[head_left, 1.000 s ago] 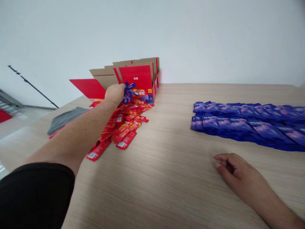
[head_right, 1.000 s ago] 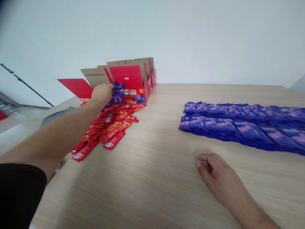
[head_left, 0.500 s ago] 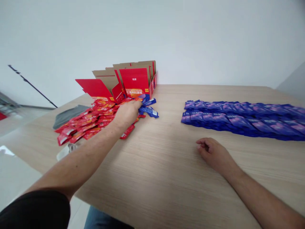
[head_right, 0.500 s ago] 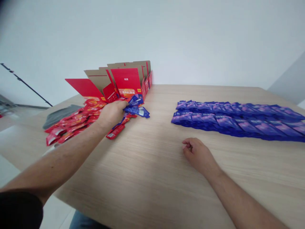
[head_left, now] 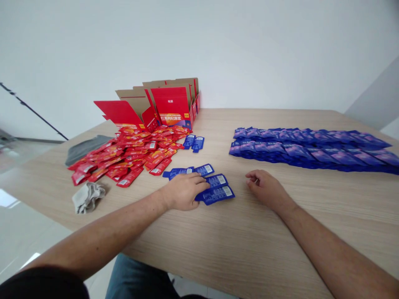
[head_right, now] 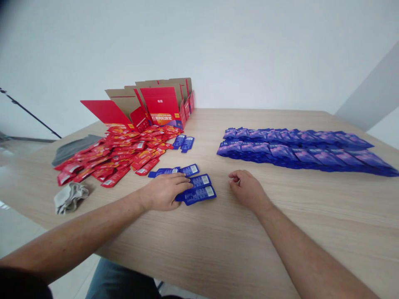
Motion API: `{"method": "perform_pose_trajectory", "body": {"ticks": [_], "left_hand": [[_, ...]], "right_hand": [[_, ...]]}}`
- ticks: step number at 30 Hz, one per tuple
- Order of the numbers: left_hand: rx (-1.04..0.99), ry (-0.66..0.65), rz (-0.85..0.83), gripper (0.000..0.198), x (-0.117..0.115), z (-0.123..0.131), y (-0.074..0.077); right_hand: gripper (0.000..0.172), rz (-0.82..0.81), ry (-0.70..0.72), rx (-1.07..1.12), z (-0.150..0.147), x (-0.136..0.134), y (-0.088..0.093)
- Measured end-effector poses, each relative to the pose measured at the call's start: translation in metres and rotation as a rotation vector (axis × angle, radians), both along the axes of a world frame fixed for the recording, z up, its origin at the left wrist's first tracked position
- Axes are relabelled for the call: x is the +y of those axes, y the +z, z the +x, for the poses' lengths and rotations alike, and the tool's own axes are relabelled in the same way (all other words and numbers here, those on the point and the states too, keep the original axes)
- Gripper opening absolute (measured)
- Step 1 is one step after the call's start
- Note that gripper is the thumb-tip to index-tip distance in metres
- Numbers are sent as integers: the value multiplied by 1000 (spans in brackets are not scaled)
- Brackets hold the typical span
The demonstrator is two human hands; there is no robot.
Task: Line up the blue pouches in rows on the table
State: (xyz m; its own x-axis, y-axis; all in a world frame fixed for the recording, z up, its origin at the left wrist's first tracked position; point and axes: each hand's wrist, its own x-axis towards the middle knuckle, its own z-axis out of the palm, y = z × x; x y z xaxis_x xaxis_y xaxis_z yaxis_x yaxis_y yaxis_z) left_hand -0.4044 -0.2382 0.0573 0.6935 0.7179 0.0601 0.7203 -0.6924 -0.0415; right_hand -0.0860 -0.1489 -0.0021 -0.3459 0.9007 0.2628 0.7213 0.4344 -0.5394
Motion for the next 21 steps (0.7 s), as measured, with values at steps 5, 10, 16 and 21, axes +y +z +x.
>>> {"method": "perform_pose_trajectory", "body": {"ticks": [5,10,16,21], "left_hand": [[-112,-6,-104,51,44,-17,23],[-13,428,-16,54,139,-40,3],[-5,661,-45,69,211,-44,-27],[-6,736,-37,68,224,-38,-36]], "right_hand": [[25,-20,3,11,0,-2,0],[24,-23,1,10,1,-1,1],[23,-51,9,26,2,-2,3],[22,-47,22,35,3,-1,0]]}}
